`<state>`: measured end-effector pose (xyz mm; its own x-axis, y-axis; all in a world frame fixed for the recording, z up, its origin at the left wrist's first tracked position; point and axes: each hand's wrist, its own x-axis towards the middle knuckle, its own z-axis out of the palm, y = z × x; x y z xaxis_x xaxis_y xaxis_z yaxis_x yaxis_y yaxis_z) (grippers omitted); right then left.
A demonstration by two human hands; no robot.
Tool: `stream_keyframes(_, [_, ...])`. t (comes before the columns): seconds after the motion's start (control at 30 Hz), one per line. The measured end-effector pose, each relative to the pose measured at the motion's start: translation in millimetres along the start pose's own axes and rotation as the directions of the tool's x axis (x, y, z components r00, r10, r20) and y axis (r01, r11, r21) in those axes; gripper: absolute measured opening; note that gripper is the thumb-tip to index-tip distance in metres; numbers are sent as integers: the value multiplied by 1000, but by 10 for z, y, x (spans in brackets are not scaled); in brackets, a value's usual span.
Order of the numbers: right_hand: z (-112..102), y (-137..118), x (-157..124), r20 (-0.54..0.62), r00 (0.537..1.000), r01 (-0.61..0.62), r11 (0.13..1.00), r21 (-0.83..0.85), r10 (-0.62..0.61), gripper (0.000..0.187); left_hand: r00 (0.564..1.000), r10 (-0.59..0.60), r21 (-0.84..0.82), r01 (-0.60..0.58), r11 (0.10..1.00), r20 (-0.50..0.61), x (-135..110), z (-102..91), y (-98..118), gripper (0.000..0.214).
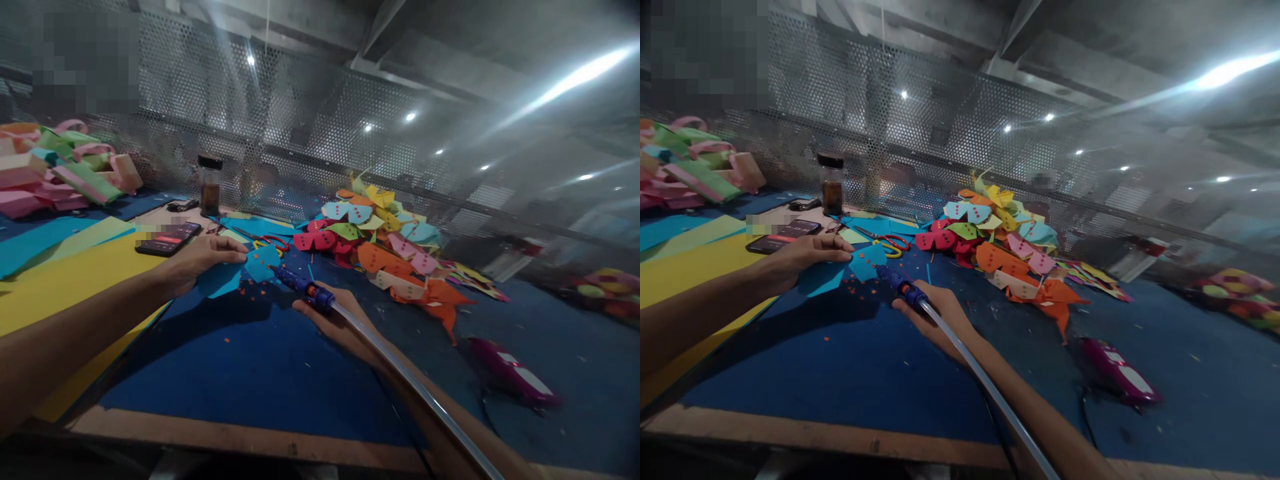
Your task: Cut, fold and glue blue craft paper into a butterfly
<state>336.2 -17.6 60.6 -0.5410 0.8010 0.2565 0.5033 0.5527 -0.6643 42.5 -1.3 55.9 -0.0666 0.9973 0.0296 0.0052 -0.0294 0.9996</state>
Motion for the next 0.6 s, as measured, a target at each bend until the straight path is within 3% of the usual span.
stream_keyframes(0.23, [13, 25, 15, -24, 993, 116, 991, -73, -118, 41, 998, -47, -38, 49, 998, 49, 17, -21, -2, 37])
stream_keyframes(0.6, [23, 95, 22, -42, 991, 118, 983, -140, -125, 32, 997, -53, -56, 56, 997, 52, 14, -22, 1, 38])
